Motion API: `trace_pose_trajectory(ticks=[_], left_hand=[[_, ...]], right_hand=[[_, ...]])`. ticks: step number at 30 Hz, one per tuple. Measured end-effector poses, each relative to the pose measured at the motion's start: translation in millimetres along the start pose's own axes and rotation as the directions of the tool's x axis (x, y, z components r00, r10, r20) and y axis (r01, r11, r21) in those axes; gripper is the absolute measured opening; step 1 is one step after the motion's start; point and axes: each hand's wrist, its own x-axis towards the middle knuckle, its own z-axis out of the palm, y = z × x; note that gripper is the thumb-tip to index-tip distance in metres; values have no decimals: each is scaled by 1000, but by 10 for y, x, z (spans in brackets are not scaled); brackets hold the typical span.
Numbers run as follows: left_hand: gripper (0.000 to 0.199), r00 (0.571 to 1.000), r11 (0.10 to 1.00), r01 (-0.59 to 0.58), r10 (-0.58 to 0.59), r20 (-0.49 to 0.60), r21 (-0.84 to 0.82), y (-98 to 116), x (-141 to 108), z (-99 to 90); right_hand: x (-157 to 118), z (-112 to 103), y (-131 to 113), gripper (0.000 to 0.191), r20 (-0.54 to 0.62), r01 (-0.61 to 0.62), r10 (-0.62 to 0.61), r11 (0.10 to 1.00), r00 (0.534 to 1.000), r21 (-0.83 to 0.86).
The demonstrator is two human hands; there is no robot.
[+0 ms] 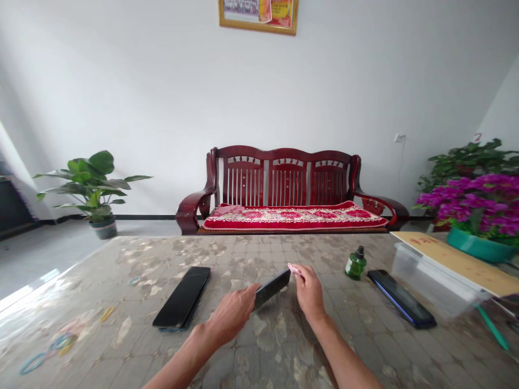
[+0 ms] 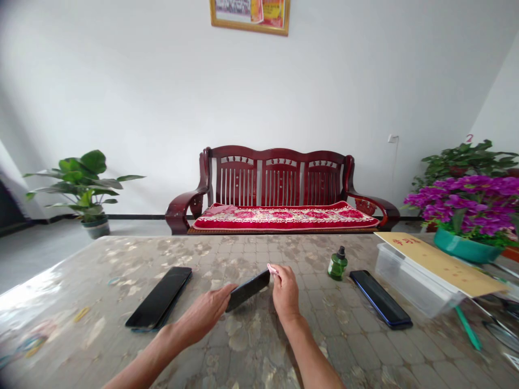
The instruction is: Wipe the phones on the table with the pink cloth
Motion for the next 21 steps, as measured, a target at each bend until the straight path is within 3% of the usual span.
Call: trace_pose_trajectory(ticks=[4,14,21], left_hand=[[23,996,987,-47,35,76,151,103,144,-81],[25,1000,977,-1,-2,14,215,544,690,-17],[26,998,973,-25,39,-57,228,537,664,-45]], right_hand=[[6,-5,5,24,-6,-17,17,1000,1000,22],[2,3,17,26,-13,-29,30,999,999,24],[8,3,16,24,-31,-34,37,996,999,77]])
